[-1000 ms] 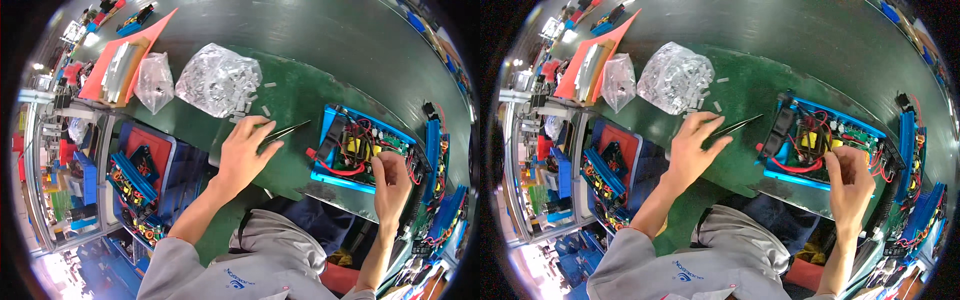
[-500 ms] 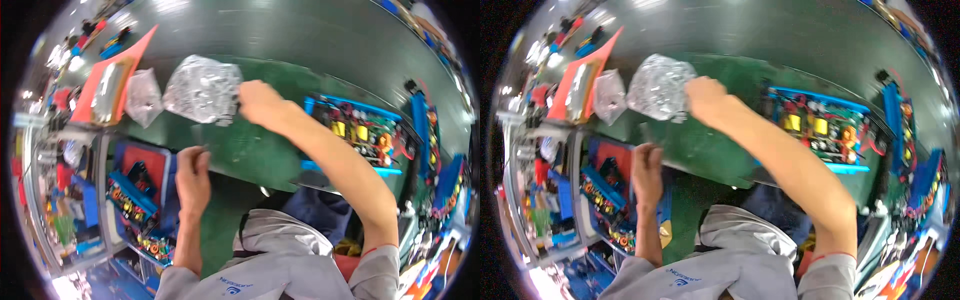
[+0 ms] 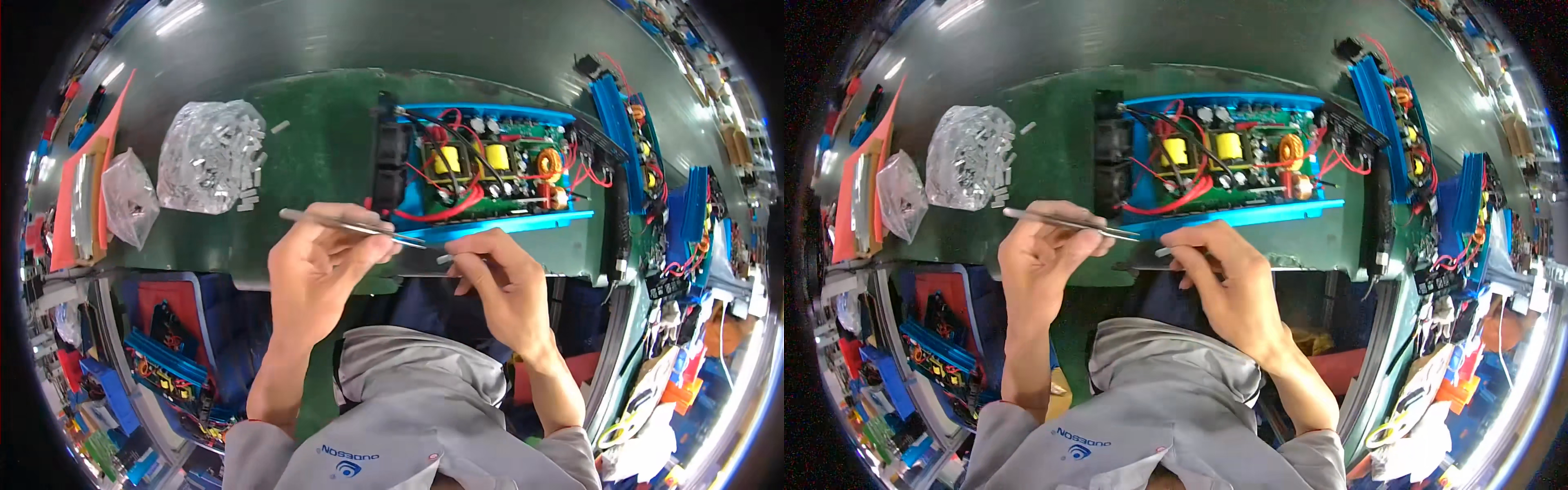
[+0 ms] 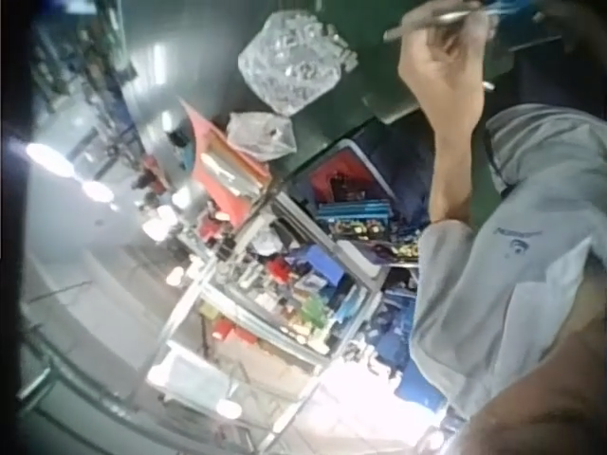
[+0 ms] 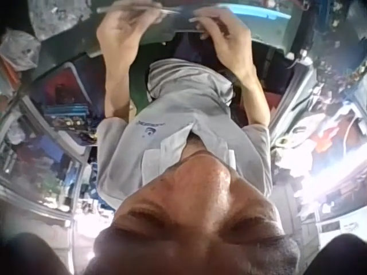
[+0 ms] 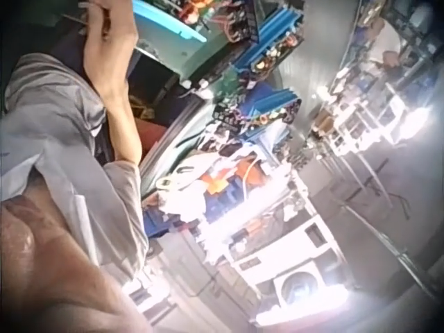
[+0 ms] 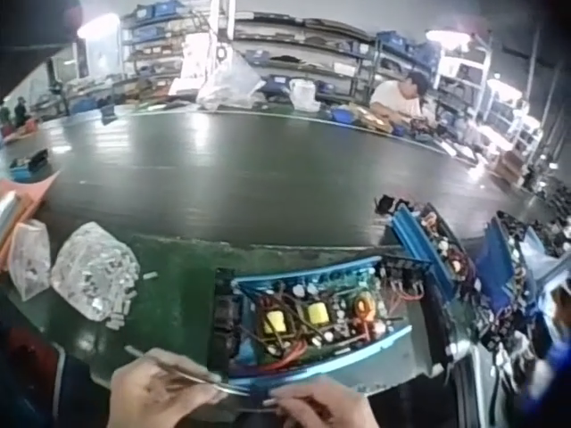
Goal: Assembling and securing components inside an electronic device using a powered screwdriver.
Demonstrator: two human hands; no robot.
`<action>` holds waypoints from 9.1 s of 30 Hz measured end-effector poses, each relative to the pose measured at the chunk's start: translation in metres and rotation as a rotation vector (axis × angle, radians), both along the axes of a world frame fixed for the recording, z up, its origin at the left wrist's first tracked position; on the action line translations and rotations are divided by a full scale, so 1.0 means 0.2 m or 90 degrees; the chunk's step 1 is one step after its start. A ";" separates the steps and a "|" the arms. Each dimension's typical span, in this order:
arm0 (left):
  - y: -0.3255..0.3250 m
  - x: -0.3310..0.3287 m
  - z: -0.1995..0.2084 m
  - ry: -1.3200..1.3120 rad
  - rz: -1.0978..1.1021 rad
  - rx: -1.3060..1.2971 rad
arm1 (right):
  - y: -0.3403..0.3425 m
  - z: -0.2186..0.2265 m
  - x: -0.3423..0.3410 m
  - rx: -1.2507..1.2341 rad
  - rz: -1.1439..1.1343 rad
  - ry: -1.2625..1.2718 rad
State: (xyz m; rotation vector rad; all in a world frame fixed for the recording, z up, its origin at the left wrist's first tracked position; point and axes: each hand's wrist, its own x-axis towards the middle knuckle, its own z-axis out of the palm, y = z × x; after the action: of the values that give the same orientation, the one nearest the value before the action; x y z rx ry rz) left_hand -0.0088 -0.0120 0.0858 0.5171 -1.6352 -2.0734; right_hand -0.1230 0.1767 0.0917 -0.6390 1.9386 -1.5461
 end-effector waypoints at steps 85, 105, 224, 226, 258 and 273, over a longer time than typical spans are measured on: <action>0.27 -0.49 -0.14 -0.042 -0.026 -0.740 | 0.66 -0.38 0.33 0.038 -0.155 -0.232; 0.21 -0.47 -0.11 0.009 -0.102 -0.741 | 0.73 -0.48 0.36 -0.387 -0.012 -0.949; -0.70 -0.27 -0.29 -0.337 0.250 -0.985 | 0.87 -0.24 -0.40 0.425 -0.415 0.464; -0.62 -0.29 -0.27 -0.365 0.224 -0.874 | 0.87 -0.21 -0.34 0.404 -0.436 0.380; 0.28 -0.71 0.01 -0.075 -0.227 -1.204 | 0.74 -0.38 0.13 0.024 -0.064 -0.260; 0.24 -0.75 0.09 -0.177 -0.399 -0.950 | 0.73 -0.39 0.16 -0.066 -0.001 -0.567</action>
State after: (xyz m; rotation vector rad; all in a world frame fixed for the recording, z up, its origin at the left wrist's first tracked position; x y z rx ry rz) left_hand -0.1592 0.0358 0.1047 -0.2948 -3.1010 -0.4962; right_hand -0.0913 0.3231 0.0133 0.0464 1.1835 -1.5596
